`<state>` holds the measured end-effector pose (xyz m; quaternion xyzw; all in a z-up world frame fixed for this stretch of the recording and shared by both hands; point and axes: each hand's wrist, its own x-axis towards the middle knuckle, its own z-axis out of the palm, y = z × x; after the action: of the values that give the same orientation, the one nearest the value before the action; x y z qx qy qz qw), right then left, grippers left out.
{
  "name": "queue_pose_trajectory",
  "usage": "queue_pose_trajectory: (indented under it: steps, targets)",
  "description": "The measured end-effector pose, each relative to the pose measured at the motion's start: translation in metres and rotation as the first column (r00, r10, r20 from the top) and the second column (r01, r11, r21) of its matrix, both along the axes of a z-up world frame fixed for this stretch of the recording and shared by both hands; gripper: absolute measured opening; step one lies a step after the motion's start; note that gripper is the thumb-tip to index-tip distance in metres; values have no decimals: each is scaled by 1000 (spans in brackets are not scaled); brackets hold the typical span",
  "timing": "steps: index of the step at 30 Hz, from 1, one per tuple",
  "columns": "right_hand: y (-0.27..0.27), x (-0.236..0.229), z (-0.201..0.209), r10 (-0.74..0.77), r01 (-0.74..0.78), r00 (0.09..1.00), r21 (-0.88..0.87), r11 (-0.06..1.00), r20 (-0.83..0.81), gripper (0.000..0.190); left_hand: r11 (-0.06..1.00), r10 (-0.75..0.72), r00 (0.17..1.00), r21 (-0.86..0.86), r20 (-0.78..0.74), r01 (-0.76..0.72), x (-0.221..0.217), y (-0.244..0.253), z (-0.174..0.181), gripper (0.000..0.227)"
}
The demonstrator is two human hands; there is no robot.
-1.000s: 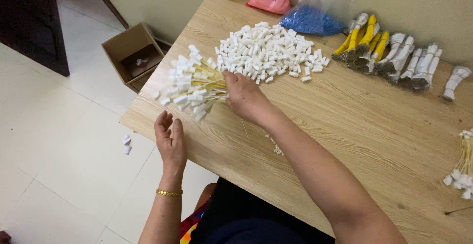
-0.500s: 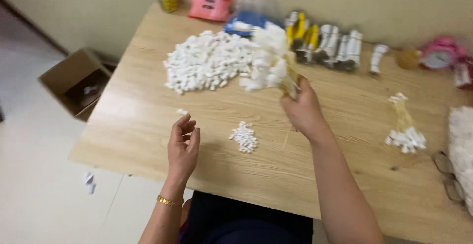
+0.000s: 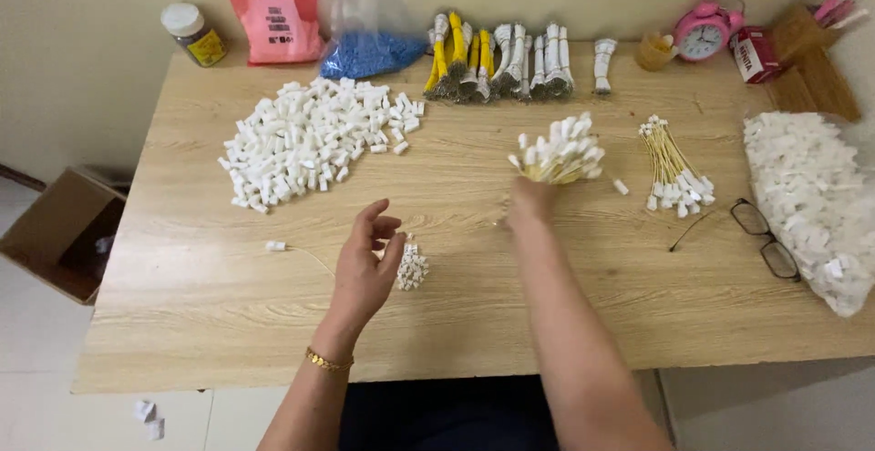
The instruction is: Manually assembling swabs by attaching white foam tips to thin sticks
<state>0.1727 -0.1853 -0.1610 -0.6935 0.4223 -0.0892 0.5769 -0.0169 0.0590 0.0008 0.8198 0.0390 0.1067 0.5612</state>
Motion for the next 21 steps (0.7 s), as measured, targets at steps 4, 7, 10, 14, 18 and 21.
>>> queue_pose_trajectory:
  steps: [4, 7, 10, 14, 18, 21]
  targets:
    - [62, -28, 117, 37, -31, 999, 175, 984, -33, 51, 1000, -11, 1000, 11, -11, 11, 3, 1, 2, 51]
    - [80, -17, 131, 85, -57, 992, 289, 956, -88, 56, 997, 20, 1000, 77, -7, -20, 0, 19, -7, 50]
    - [85, -3, 118, 166, -77, 973, 451, 889, -161, 67, 950, 182, 980, 273, -83, -153, -6, 49, -27, 47]
    - [77, -5, 115, 266, -207, 955, 343, 916, -135, 74, 566, 555, 824, 778, -116, -272, -5, 107, -93, 49]
    - [61, -5, 78, 297, -275, 946, 162, 948, -129, 68, 457, 647, 754, 848, -109, -270, -8, 124, -96, 65]
    - [23, -51, 126, 466, -470, 882, -57, 881, -68, 71, 473, 648, 753, 836, -114, -279, 0, 129, -112, 57]
